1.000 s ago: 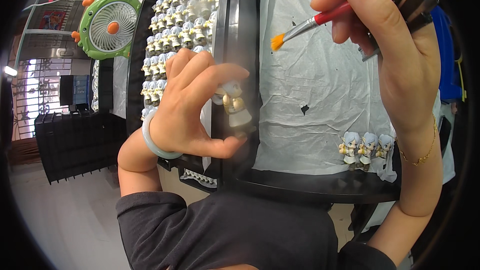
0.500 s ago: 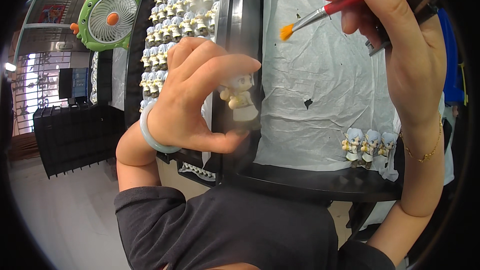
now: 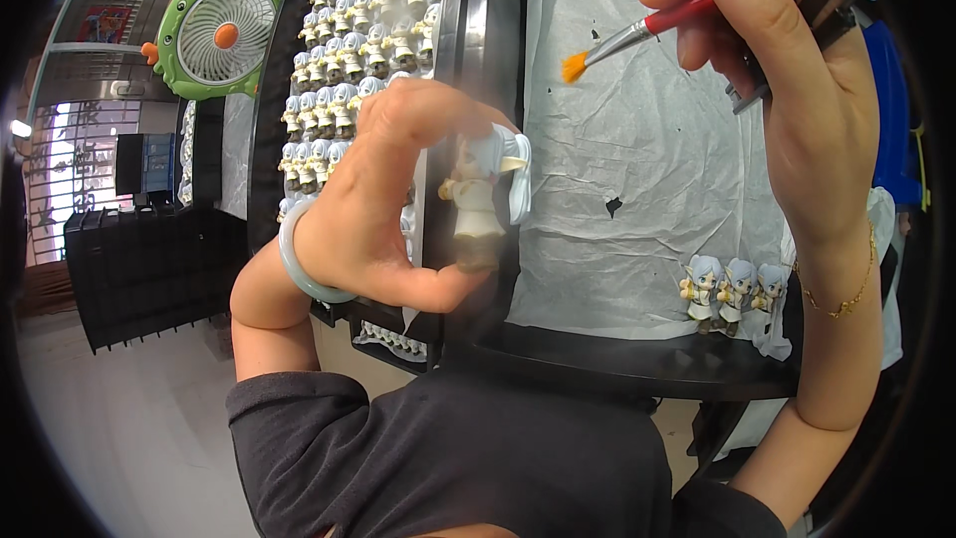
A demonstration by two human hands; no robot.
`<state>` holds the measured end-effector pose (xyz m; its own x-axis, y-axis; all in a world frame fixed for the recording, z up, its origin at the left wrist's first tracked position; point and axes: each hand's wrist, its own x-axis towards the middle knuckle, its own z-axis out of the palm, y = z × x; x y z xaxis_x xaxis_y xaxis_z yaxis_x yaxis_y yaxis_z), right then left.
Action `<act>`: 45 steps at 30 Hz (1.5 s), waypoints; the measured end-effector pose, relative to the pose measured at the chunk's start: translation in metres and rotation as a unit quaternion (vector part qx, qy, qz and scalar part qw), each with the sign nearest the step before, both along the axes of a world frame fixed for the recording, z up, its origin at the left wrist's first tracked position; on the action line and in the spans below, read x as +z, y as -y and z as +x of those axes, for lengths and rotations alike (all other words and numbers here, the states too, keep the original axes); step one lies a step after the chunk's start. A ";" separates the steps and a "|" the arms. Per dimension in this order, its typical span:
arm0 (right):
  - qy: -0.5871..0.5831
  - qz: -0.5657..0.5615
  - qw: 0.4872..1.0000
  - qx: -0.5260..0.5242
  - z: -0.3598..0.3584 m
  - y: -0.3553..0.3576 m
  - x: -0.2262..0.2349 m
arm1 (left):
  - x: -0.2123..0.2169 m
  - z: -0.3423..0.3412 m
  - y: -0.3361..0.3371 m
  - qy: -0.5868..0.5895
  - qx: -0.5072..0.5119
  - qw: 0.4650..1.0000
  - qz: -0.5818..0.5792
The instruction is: The person paints small figurines with a red-handled brush. They pick up a figurine from a tray, apply paint to specific details, and place it back into the tray. The process is repeated for multiple figurines arranged in rows.
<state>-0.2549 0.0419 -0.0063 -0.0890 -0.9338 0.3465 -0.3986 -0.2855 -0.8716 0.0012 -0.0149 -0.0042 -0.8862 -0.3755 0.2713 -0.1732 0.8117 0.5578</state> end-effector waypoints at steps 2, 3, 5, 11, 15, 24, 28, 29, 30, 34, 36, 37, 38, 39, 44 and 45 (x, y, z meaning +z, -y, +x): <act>-0.002 0.000 1.000 0.003 0.000 0.000 0.001 | 0.002 0.001 -0.001 -0.005 -0.004 0.994 0.111; -0.002 -0.001 1.000 0.002 0.000 0.000 0.000 | 0.001 0.002 0.000 -0.012 -0.008 0.976 0.217; 0.001 -0.003 1.000 0.002 0.001 0.000 0.000 | 0.003 0.002 0.001 -0.017 0.001 0.910 0.414; 0.009 -0.004 1.000 0.000 0.001 0.001 0.001 | 0.010 -0.004 0.003 -0.015 0.062 0.790 0.610; 0.016 0.001 1.000 0.002 0.003 0.005 -0.001 | 0.010 0.006 0.010 -0.052 0.039 0.834 0.548; -0.044 0.039 0.998 0.006 0.008 0.010 -0.008 | 0.027 0.073 0.022 0.170 0.079 0.980 0.061; -0.034 0.054 0.998 0.011 0.020 0.015 -0.014 | -0.008 0.085 -0.003 0.259 0.052 0.964 0.041; -0.024 0.061 0.998 0.016 0.024 0.015 -0.015 | -0.015 0.085 -0.009 0.240 0.038 0.969 0.047; -0.021 0.085 0.996 0.022 0.023 0.015 -0.016 | -0.020 0.083 -0.013 0.254 0.037 0.965 0.047; -0.009 0.111 0.994 -0.010 0.018 0.014 -0.029 | -0.033 0.081 -0.030 0.260 0.077 0.954 -0.125; -0.011 0.121 0.992 -0.014 0.014 0.012 -0.029 | -0.009 0.087 -0.037 0.199 0.113 0.970 -0.084; -0.015 0.120 0.993 -0.007 0.014 0.012 -0.029 | -0.002 0.092 -0.040 0.167 0.128 0.975 -0.064; -0.018 0.119 0.993 -0.001 0.015 0.013 -0.030 | -0.001 0.101 -0.044 0.141 0.114 0.983 -0.033; -0.020 0.116 0.993 0.010 0.015 0.015 -0.032 | -0.003 0.109 -0.056 0.142 0.117 0.983 -0.020; 0.004 0.103 0.995 -0.003 0.022 0.017 -0.042 | -0.045 0.126 -0.093 0.118 0.218 0.960 -0.131; 0.004 0.102 0.995 0.003 0.022 0.016 -0.042 | -0.051 0.128 -0.097 0.095 0.215 0.959 -0.156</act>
